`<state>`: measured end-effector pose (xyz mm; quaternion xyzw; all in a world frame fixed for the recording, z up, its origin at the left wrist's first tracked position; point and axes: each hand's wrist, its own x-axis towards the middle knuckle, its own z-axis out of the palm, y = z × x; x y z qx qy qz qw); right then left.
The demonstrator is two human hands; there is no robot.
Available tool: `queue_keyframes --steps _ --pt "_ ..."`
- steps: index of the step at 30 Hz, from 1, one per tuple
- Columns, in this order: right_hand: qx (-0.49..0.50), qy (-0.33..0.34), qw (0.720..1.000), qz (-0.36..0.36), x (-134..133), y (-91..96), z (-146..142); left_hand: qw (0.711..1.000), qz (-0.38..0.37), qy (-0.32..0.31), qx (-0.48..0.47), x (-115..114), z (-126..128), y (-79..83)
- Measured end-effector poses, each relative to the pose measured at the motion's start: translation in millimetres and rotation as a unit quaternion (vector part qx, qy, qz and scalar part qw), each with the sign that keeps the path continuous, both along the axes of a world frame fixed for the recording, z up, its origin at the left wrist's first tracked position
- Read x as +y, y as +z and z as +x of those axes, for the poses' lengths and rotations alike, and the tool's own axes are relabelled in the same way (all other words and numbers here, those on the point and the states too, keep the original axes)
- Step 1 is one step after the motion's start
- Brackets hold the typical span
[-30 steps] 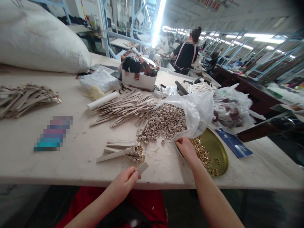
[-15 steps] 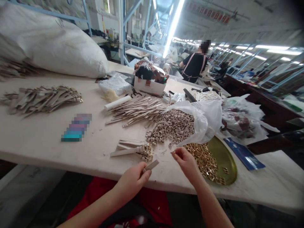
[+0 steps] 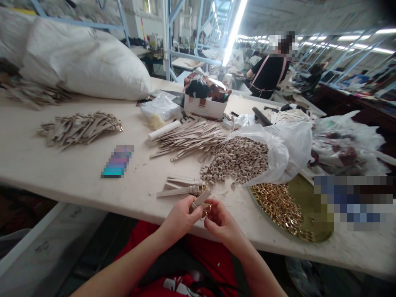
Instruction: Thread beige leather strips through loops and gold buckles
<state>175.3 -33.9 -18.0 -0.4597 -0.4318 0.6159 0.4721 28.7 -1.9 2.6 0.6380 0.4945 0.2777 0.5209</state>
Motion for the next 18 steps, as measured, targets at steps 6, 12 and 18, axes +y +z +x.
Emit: queue_keyframes --steps 6,12,18 --pt "0.047 0.033 0.997 -0.042 -3 1.4 2 0.999 0.009 0.001 0.034 0 -2 -1.1" --pt "-0.04 -0.061 0.997 -0.003 3 -5.5 0 0.997 0.011 -0.044 0.059 -2 -3 -7.1" --pt "0.122 -0.174 0.972 -0.101 3 -4.5 1 0.996 -0.002 -0.068 0.061 -6 -11 -3.7"
